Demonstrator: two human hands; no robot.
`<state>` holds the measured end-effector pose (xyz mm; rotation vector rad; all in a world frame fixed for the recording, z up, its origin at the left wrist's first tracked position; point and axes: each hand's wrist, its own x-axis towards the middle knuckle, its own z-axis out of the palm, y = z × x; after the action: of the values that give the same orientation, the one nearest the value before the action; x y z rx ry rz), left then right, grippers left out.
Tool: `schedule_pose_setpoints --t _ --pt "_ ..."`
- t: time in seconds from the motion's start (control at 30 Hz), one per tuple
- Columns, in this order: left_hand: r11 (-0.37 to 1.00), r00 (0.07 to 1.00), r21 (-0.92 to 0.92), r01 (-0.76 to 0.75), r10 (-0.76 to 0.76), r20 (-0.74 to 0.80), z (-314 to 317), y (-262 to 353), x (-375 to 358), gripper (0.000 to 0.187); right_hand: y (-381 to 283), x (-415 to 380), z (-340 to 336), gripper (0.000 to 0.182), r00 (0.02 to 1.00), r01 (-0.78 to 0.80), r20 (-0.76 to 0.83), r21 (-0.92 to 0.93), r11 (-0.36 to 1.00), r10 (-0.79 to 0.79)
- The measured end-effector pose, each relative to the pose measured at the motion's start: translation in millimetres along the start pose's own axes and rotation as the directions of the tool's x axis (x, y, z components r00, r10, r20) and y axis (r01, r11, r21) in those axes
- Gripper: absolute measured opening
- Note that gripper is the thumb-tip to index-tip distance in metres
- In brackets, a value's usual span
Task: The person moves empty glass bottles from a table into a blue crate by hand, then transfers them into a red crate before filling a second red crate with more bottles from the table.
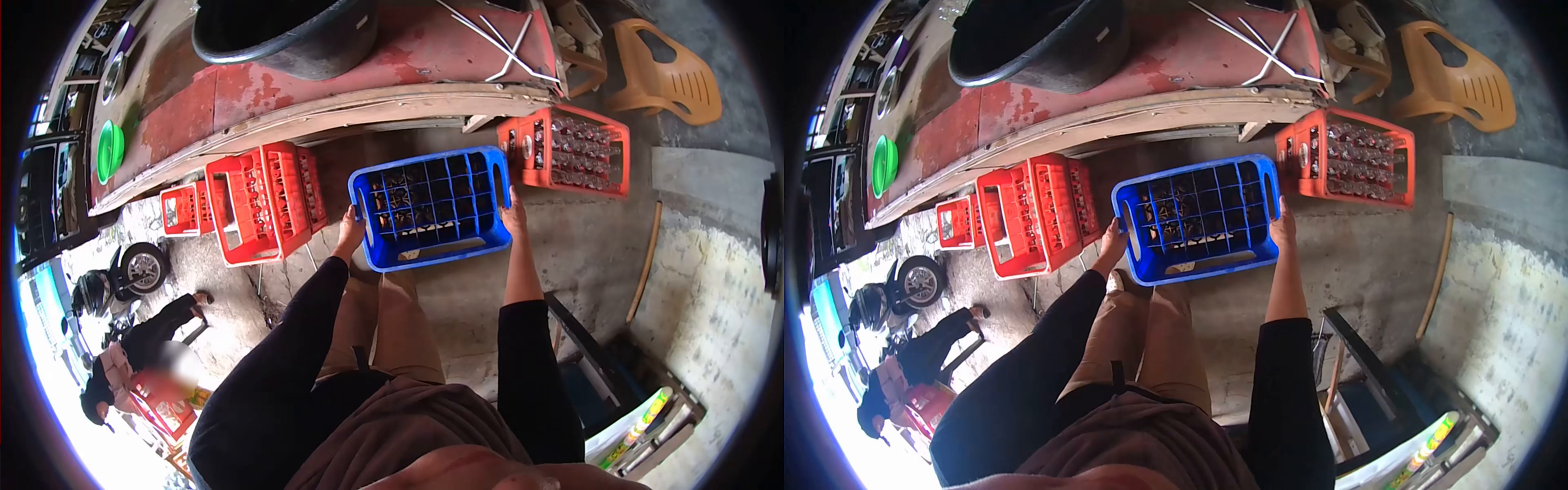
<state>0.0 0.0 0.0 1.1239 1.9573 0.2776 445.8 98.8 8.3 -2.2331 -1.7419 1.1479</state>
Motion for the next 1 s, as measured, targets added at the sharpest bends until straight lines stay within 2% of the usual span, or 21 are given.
schedule_pose_setpoints --t 0.07,0.1,0.17,0.2,0.23,0.3,0.33,0.4,0.43,0.47,0.5,0.57,0.6,0.63,0.73,0.8,0.83,0.87,0.9,0.97,1.0 --pt "1.000 0.999 -0.027 -0.002 0.004 0.051 -5.1 7.4 0.0 0.065 -5.3 -8.2 -3.2 0.080 0.999 0.044 0.016 0.045 0.998 -0.044" --pt "0.999 0.998 -0.019 -0.048 0.049 0.026 -12.2 19.3 12.3 0.065 -6.4 6.9 3.2 0.080 0.998 0.065 -0.029 0.064 0.996 -0.064" --pt "0.993 0.998 -0.120 -0.020 0.026 0.050 -15.8 22.7 1.9 0.061 11.7 0.0 25.7 0.078 0.978 0.108 -0.168 -0.086 0.990 -0.121" --pt "0.981 0.997 -0.192 -0.014 0.029 0.073 -11.7 15.0 2.9 0.056 10.0 -11.7 30.8 0.074 0.962 0.099 -0.246 -0.072 0.992 -0.114" --pt "0.982 0.995 -0.184 -0.036 0.052 0.085 -14.3 16.3 1.4 0.056 3.0 -23.6 38.3 0.074 0.959 0.082 -0.268 -0.064 0.995 -0.096" --pt "0.933 0.947 -0.170 -0.317 0.321 -0.002 -19.5 15.9 -12.1 0.052 -14.0 -58.2 55.1 0.070 0.920 0.030 -0.390 -0.032 0.999 -0.040" --pt "0.922 0.928 -0.106 -0.371 0.371 -0.027 -13.7 -4.2 -8.5 0.050 -25.3 -83.7 64.7 0.065 0.925 0.042 -0.380 0.028 0.999 -0.028" --pt "0.954 0.965 0.152 -0.259 0.247 0.092 -19.5 -9.2 -17.7 0.052 -41.3 -145.9 92.4 0.055 0.945 0.019 -0.327 0.125 0.992 0.023" --pt "0.941 0.943 0.071 -0.331 0.327 0.066 -19.4 -29.6 -29.2 0.049 -42.1 -177.7 111.6 0.050 0.958 -0.020 -0.279 0.160 0.987 0.065" --pt "0.890 0.900 0.136 -0.435 0.426 0.089 -13.5 -59.0 -28.0 0.040 -40.2 -208.7 130.9 0.041 0.972 -0.033 -0.223 0.174 0.984 0.072" --pt "0.911 0.911 0.094 -0.401 0.387 0.139 -21.8 -61.3 -43.8 0.040 -32.1 -236.5 152.7 0.036 0.990 -0.075 -0.103 0.184 0.980 0.095" --pt "0.938 0.895 0.094 -0.334 0.284 0.344 -27.5 -81.4 -51.6 0.044 -38.2 -305.7 175.0 0.031 0.985 -0.017 -0.165 0.169 0.985 0.045" --pt "0.923 0.848 0.154 -0.353 0.246 0.469 -24.2 -98.5 -43.3 0.045 -35.1 -330.2 189.1 0.027 0.991 -0.005 -0.132 0.113 0.994 0.020" --pt "0.943 0.838 0.114 -0.312 0.217 0.500 -33.0 -97.2 -56.0 0.040 -33.0 -347.2 201.6 0.024 0.995 0.002 -0.101 0.061 0.998 0.004" --pt "0.998 0.755 -0.056 -0.030 0.060 0.653 -62.3 -88.7 -74.5 0.041 -59.0 -413.7 209.7 0.020 0.954 0.001 -0.293 0.227 0.974 0.067" --pt "0.981 0.704 -0.192 0.019 0.123 0.699 -72.1 -98.7 -63.8 0.034 -81.6 -444.2 195.9 0.021 0.926 -0.083 -0.335 0.274 0.958 0.176" --pt "0.959 0.566 -0.233 0.160 0.105 0.818 -70.0 -119.8 -29.4 0.020 -90.0 -451.7 186.2 0.021 0.921 -0.119 -0.323 0.300 0.947 0.218" --pt "0.923 0.407 -0.227 0.311 0.086 0.909 -61.1 -127.4 -4.7 0.006 -92.7 -459.0 183.9 0.021 0.884 -0.115 -0.389 0.357 0.927 0.259" --pt "0.945 0.358 -0.189 0.268 0.084 0.930 -61.8 -115.0 -10.7 0.006 -92.9 -466.5 181.2 0.022 0.842 -0.104 -0.451 0.405 0.908 0.297" --pt "0.770 0.142 -0.097 0.630 0.008 0.990 -92.2 -82.9 -32.0 0.002 -141.2 -512.9 136.5 0.023 0.684 -0.016 -0.566 0.618 0.786 0.459" --pt "0.795 0.109 -0.068 0.603 0.002 0.994 -95.7 -71.2 -50.8 0.002 -138.9 -528.4 129.7 0.023 0.647 -0.023 -0.585 0.626 0.779 0.489"
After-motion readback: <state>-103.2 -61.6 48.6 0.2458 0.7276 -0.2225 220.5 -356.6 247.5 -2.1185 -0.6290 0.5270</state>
